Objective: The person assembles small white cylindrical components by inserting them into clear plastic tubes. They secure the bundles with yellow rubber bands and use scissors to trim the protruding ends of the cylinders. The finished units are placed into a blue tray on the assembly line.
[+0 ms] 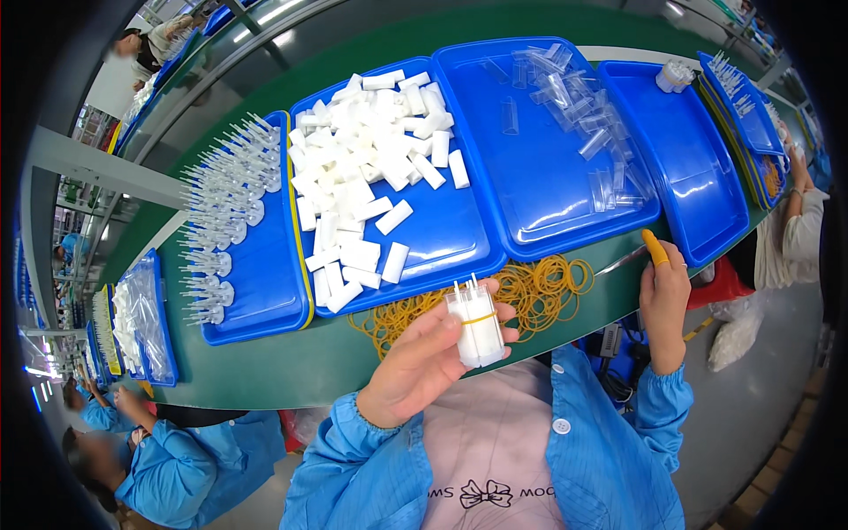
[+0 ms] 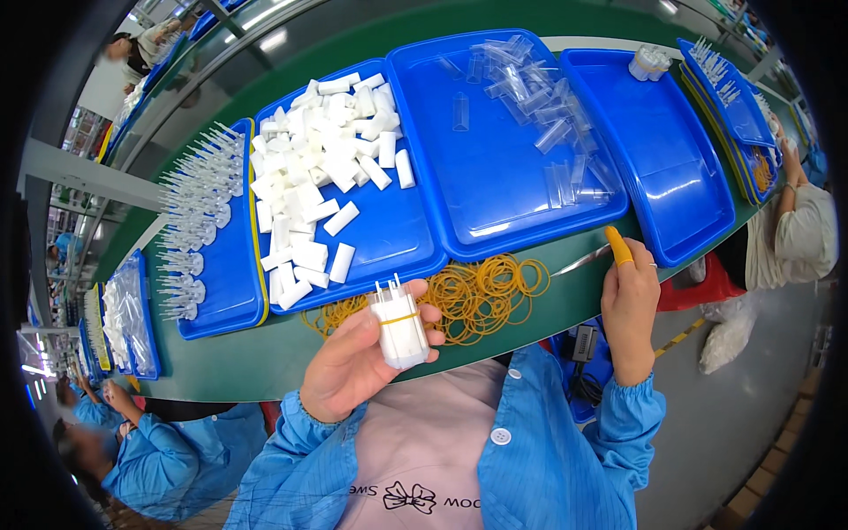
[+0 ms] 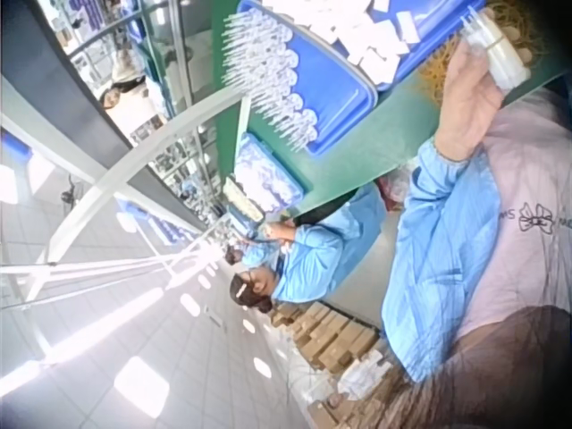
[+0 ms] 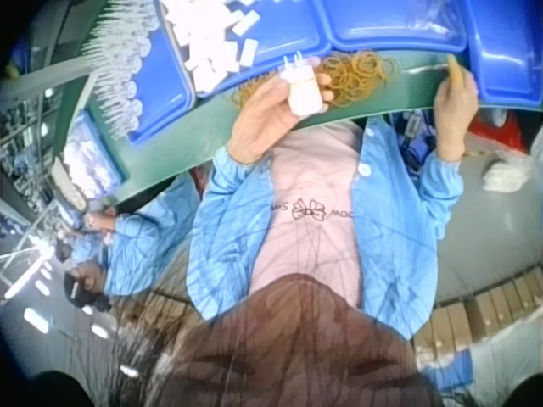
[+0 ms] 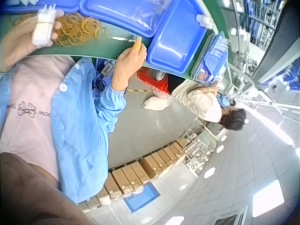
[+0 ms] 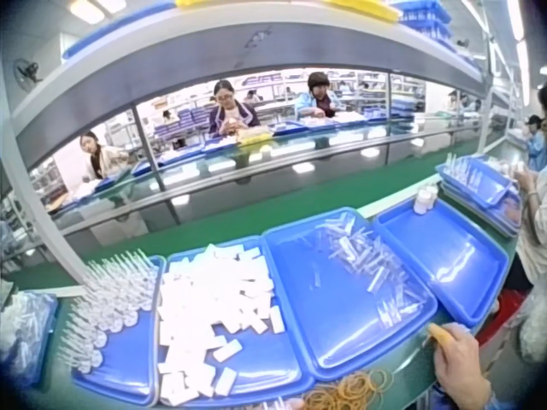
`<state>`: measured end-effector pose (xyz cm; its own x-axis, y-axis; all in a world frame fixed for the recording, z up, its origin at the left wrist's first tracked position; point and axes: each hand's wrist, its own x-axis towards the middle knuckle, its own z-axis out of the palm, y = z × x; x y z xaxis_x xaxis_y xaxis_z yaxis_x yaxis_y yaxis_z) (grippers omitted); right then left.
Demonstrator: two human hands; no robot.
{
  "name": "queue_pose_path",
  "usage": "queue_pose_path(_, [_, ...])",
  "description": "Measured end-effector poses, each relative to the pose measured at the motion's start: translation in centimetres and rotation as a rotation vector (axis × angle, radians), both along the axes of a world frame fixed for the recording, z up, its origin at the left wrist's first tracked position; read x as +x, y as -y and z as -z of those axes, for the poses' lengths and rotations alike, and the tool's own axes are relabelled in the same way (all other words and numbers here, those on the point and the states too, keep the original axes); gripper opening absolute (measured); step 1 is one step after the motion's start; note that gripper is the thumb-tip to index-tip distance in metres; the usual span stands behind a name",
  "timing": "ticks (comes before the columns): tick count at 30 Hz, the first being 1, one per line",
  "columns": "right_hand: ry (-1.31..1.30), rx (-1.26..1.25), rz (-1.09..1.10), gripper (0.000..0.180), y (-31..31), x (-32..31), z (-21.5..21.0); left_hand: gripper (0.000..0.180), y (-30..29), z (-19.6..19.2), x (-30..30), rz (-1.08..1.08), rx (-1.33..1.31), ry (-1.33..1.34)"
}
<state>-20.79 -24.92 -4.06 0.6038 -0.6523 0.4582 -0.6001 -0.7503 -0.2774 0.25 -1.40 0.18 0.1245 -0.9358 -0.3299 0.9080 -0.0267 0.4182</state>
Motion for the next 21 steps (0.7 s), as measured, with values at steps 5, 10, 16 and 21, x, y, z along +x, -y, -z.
queue_pose_path(5, [0.317,0.506,-0.323,0.043,-4.0,3.3,-4.6,0.065,0.1,0.2,-0.5,0.041,0.005,0.018])
queue_pose_path(10, [0.107,0.565,-0.708,0.077,-8.7,5.9,-7.5,0.056,0.4,0.0,-1.0,0.135,-0.040,0.037])
queue_pose_path(16, [0.069,0.451,-0.713,0.069,-9.5,7.0,-7.3,0.050,0.0,0.0,-1.1,0.183,-0.064,0.021])
queue_pose_path(21, [0.056,0.372,-0.724,0.066,-9.6,6.9,-7.3,0.053,-0.4,1.0,-1.6,0.129,-0.024,0.298])
